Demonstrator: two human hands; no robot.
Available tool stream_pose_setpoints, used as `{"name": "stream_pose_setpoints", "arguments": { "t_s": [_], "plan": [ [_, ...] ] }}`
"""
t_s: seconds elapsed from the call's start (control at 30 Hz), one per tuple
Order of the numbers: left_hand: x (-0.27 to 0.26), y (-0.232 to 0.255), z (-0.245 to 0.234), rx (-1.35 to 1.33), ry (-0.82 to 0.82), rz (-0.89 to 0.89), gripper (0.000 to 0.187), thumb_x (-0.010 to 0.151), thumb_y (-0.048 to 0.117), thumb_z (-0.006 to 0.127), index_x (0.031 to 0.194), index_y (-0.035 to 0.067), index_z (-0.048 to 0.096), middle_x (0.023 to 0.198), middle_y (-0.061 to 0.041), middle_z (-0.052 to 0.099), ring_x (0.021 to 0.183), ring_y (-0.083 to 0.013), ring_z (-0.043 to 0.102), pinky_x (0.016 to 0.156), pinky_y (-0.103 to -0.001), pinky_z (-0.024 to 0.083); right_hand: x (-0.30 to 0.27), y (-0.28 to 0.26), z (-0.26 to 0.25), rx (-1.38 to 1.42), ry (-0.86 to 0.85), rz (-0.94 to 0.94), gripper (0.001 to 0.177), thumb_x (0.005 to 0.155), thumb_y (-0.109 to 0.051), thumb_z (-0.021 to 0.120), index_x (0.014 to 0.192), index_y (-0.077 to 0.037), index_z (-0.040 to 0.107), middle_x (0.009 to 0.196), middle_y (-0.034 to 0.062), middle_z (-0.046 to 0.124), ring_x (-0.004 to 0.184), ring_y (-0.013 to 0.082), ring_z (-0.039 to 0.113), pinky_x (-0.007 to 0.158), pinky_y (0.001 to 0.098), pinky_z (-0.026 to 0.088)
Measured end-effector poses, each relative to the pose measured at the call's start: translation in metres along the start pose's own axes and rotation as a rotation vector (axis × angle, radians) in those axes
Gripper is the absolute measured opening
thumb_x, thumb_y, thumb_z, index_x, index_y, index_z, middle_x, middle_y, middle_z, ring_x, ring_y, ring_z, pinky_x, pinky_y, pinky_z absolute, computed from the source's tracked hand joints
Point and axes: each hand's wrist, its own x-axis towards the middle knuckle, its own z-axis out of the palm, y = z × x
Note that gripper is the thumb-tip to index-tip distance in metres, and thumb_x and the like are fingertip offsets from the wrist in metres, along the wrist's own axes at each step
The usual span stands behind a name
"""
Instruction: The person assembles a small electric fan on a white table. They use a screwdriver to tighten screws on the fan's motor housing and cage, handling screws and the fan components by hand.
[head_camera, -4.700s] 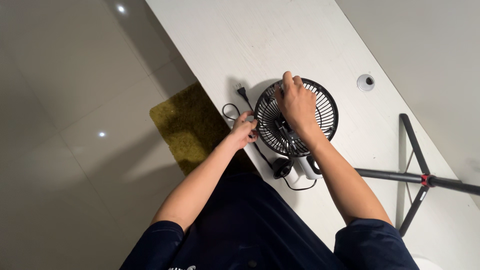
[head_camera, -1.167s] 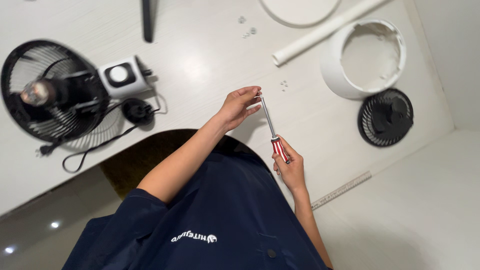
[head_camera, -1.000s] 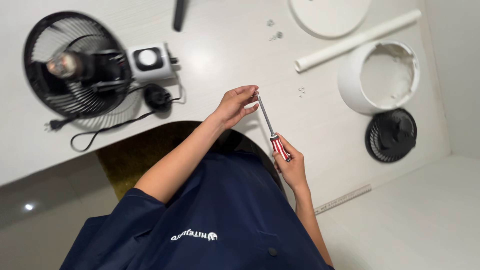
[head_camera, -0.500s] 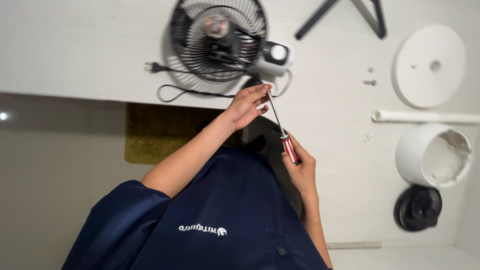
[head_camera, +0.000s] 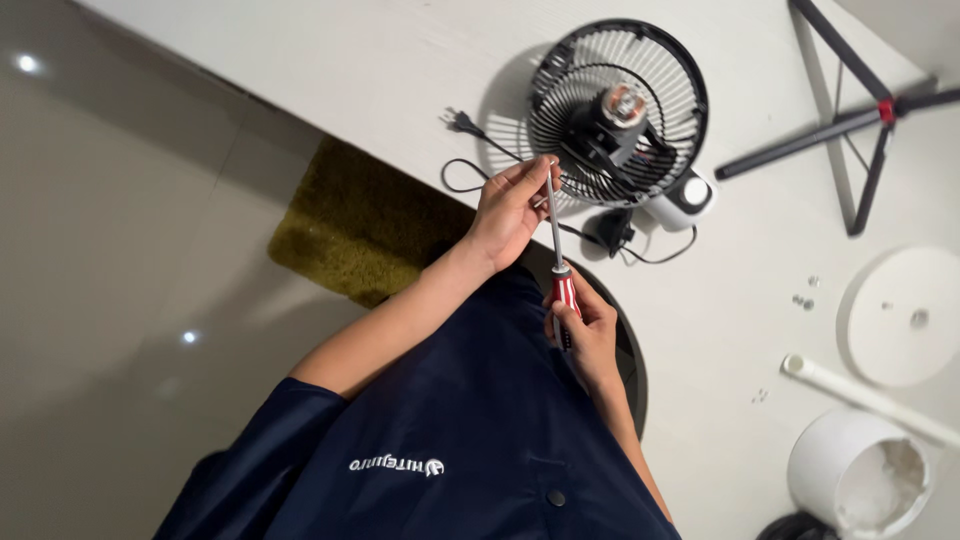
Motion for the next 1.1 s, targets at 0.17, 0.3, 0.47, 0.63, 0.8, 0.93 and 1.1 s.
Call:
{"name": "stream_pose_setpoints", "arguments": {
  "t_s": [0.17,0.3,0.47,0.63,0.8,0.93,1.1],
  "plan": [
    [-0.003,0.027,0.005,-0.048,0.120,0.104,0.023,0.101,0.023,0.070,0.117,0.007,0.071,0.107,-0.002,0.071,0.097,-0.0121,0.065,0.083,-0.029,0.051,0.026,-0.014,0.006,-0.069,-0.122,0.000,0.059,0.095,-0.006,0.062,0.152,-0.003,0.049,0.094,0.0090,0.066,0.060,0.0134,0.059,0.049,0.0251,0.047],
    [0.001,0.028,0.010,-0.095,0.156,0.148,0.023,0.100,0.021,0.070,0.118,0.007,0.071,0.110,-0.002,0.073,0.102,-0.0146,0.066,0.086,-0.030,0.051,0.037,-0.018,-0.007,-0.037,-0.191,0.004,0.060,0.095,-0.007,0.062,0.153,-0.002,0.048,0.096,0.0092,0.067,0.061,0.0136,0.059,0.050,0.0245,0.045],
    [0.020,0.019,0.024,-0.145,0.115,0.181,0.018,0.102,0.017,0.068,0.117,0.008,0.070,0.108,-0.003,0.072,0.104,-0.0180,0.069,0.081,-0.033,0.056,0.057,-0.030,-0.028,-0.005,-0.234,-0.045,0.059,0.096,-0.008,0.062,0.153,-0.002,0.047,0.093,0.0098,0.067,0.061,0.0141,0.061,0.050,0.0252,0.048],
    [0.038,-0.005,0.031,-0.080,0.109,0.215,0.018,0.103,0.015,0.067,0.118,0.007,0.071,0.107,-0.004,0.072,0.103,-0.0201,0.070,0.081,-0.033,0.058,0.063,-0.038,-0.057,-0.011,-0.229,-0.022,0.059,0.095,-0.007,0.062,0.153,-0.002,0.048,0.091,0.0093,0.067,0.061,0.0134,0.060,0.050,0.0243,0.046],
    [0.046,-0.023,0.037,-0.052,0.141,0.187,0.016,0.102,0.015,0.066,0.115,0.006,0.071,0.106,-0.005,0.072,0.103,-0.0205,0.071,0.081,-0.033,0.059,0.061,-0.042,-0.078,0.001,-0.212,-0.003,0.058,0.096,-0.006,0.063,0.152,-0.003,0.050,0.090,0.0081,0.066,0.062,0.0126,0.060,0.052,0.0238,0.047],
    [0.048,-0.034,0.043,-0.028,0.123,0.172,0.015,0.102,0.015,0.066,0.112,0.004,0.070,0.105,-0.007,0.072,0.102,-0.0216,0.072,0.082,-0.034,0.059,0.058,-0.041,-0.092,0.000,-0.191,-0.004,0.057,0.095,-0.005,0.064,0.150,-0.003,0.052,0.089,0.0077,0.067,0.062,0.0123,0.060,0.052,0.0241,0.048],
    [0.046,-0.047,0.050,0.083,0.135,0.170,0.015,0.103,0.016,0.067,0.110,0.003,0.070,0.103,-0.007,0.072,0.101,-0.0202,0.072,0.081,-0.033,0.059,0.051,-0.036,-0.108,-0.027,-0.157,-0.018,0.056,0.094,-0.004,0.065,0.149,-0.003,0.054,0.090,0.0060,0.067,0.062,0.0120,0.060,0.051,0.0241,0.047]
  ]
}}
